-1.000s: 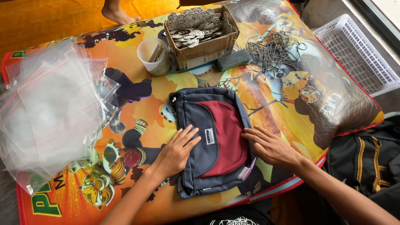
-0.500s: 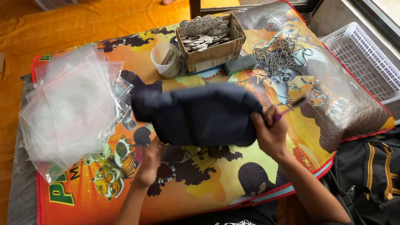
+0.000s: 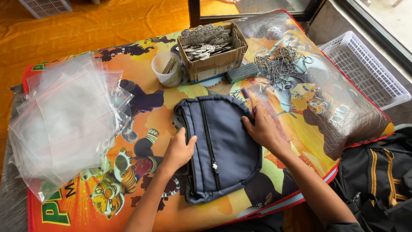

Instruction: The person uses a purple toothbrush to scrub the zippers and seams of a gray and red bag, then flips it to clean the other side. Afterward, they attach a small decorative charm to the zipper pull.

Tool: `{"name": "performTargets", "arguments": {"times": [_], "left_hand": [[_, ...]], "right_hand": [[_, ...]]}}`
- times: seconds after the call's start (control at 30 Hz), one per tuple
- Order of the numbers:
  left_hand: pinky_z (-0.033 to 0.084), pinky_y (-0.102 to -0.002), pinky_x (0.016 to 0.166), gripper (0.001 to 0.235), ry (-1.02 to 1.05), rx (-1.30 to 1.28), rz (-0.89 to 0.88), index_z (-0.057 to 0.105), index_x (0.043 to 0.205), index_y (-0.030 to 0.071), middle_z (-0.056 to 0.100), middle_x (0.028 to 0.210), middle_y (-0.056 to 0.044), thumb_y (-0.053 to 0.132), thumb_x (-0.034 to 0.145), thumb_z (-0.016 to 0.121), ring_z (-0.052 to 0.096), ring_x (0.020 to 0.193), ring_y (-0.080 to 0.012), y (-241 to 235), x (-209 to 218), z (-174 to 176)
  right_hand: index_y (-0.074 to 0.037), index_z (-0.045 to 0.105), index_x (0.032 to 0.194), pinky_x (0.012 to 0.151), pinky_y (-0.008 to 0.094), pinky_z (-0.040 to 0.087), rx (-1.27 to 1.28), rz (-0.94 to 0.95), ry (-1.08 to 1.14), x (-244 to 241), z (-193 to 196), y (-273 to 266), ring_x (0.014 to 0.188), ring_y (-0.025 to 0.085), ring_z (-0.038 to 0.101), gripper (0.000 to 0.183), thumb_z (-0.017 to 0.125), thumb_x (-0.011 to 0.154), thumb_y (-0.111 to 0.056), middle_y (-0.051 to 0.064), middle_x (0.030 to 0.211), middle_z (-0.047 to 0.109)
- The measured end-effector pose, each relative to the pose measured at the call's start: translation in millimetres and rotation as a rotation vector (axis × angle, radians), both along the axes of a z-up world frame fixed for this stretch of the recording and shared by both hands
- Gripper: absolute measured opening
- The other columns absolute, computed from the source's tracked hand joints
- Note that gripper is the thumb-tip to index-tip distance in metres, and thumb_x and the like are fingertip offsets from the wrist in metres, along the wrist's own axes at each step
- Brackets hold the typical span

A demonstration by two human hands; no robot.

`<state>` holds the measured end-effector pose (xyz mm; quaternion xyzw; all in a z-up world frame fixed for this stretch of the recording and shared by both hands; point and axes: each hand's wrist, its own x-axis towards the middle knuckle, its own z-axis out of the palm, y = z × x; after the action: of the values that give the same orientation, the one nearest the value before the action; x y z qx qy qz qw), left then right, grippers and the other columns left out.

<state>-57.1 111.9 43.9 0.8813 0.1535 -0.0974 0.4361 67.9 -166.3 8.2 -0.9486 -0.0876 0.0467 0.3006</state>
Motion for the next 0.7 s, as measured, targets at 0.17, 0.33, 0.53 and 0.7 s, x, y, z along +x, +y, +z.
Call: {"name": "performTargets", "arguments": {"times": [0.17,0.33,0.53,0.7], "left_hand": [[0.058,-0.058,0.082,0.055,0.033,0.414,-0.108,0.059,0.129,-0.001,0.071,0.11,-0.028,0.043,0.096,0.054,0.072,0.101,-0.0458,0,8,0],[0.056,-0.061,0.078,0.046,0.001,0.488,-0.094,0.061,0.101,0.003,0.072,0.091,-0.026,0.048,0.094,0.055,0.072,0.089,-0.051,-3,15,-16],[0.056,-0.06,0.078,0.046,0.047,0.412,-0.091,0.062,0.098,0.003,0.073,0.089,-0.027,0.049,0.095,0.055,0.072,0.091,-0.0516,1,16,-20],[0.055,-0.054,0.063,0.036,-0.31,0.286,-0.073,0.051,0.076,0.012,0.063,0.062,-0.017,0.037,0.101,0.053,0.07,0.068,-0.0446,12,13,-40]], "right_hand": [[-0.013,0.043,0.097,0.072,0.056,0.051,-0.16,0.023,-0.11,-5,-9,4,0.081,0.05,0.068,0.034,0.059,0.097,-0.043,0.022,0.078,0.063],[-0.015,0.044,0.094,0.058,0.044,0.054,-0.331,0.034,-0.443,-5,-42,5,0.069,0.037,0.07,0.028,0.052,0.101,-0.041,0.01,0.067,0.058],[-0.014,0.047,0.09,0.057,0.039,0.055,-0.36,0.048,-0.535,-5,-43,8,0.076,0.03,0.068,0.024,0.056,0.095,-0.037,0.007,0.068,0.055],[-0.011,0.051,0.098,0.069,0.04,0.053,-0.583,0.092,-0.567,0,-15,12,0.09,0.031,0.061,0.039,0.063,0.09,-0.047,0.008,0.091,0.051]]}}
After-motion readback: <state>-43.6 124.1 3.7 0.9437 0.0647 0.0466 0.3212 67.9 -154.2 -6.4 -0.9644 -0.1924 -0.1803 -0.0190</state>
